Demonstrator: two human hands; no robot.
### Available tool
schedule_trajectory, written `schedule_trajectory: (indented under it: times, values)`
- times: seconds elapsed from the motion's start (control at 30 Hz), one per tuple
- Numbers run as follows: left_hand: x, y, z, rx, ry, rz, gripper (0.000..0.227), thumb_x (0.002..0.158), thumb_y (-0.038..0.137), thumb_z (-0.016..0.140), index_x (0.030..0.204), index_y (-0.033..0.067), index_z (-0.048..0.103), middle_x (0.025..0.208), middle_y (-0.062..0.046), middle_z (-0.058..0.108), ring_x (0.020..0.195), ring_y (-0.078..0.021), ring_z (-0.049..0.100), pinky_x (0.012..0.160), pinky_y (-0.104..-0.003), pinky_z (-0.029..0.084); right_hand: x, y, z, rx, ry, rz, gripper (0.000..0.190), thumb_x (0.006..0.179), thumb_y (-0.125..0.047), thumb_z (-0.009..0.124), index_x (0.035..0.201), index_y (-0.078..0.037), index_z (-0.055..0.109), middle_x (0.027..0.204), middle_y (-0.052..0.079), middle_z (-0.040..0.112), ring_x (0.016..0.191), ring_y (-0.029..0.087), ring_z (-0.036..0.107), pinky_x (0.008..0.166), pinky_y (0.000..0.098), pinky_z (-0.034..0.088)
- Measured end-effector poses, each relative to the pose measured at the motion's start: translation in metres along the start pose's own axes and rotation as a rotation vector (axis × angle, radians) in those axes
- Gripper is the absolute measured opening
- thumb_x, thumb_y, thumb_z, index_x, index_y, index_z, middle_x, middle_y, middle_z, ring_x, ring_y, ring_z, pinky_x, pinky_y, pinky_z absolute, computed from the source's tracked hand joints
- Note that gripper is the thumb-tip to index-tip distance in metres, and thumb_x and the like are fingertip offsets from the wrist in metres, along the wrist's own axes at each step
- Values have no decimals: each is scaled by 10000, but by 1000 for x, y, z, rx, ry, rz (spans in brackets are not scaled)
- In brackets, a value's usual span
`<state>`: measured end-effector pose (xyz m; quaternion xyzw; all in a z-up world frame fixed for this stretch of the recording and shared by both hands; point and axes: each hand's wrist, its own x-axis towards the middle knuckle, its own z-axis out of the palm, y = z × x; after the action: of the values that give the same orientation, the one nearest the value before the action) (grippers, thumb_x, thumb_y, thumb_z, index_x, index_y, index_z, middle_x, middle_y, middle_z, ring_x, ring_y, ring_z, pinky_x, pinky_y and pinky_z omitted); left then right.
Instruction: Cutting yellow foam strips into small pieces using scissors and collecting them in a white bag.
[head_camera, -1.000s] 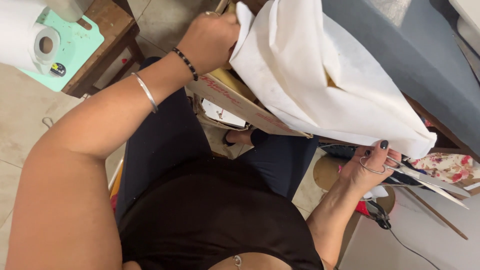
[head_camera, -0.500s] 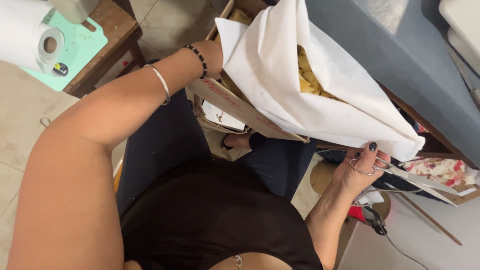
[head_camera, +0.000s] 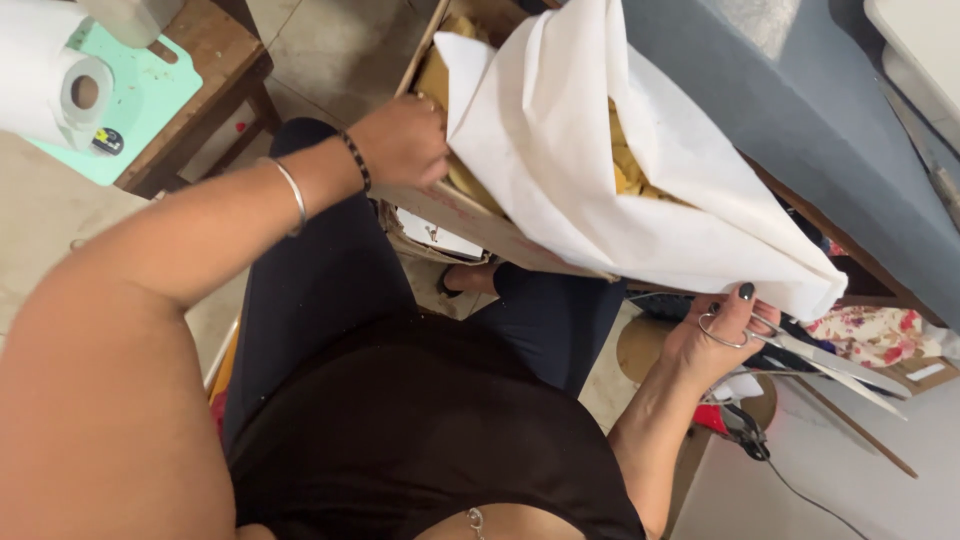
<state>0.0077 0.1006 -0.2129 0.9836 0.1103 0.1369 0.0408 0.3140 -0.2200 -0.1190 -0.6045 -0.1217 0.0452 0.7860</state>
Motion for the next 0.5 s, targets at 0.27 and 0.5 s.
schedule_trajectory:
  times: [0.27, 0.5]
  values:
    - [-10, -23, -17, -102, 429, -243, 232, 817, 186, 553, 620, 170, 431, 560, 25, 433, 479, -179, 416, 430, -338, 304, 4, 11, -5, 8, -43, -24, 249, 929, -122, 717, 909, -194, 479, 824, -33, 554, 721, 70, 543, 611, 260, 441]
    - [57, -82, -15, -149, -4, -345, 519, 969, 358, 522, 1456, 201, 606, 1463, -176, 576, 1249, -412, 543, 916, -507, 497, 11, 19, -1, 113, 140, 51, 206, 863, -38, 657, 925, -157, 500, 816, -4, 582, 771, 86, 616, 659, 230, 497]
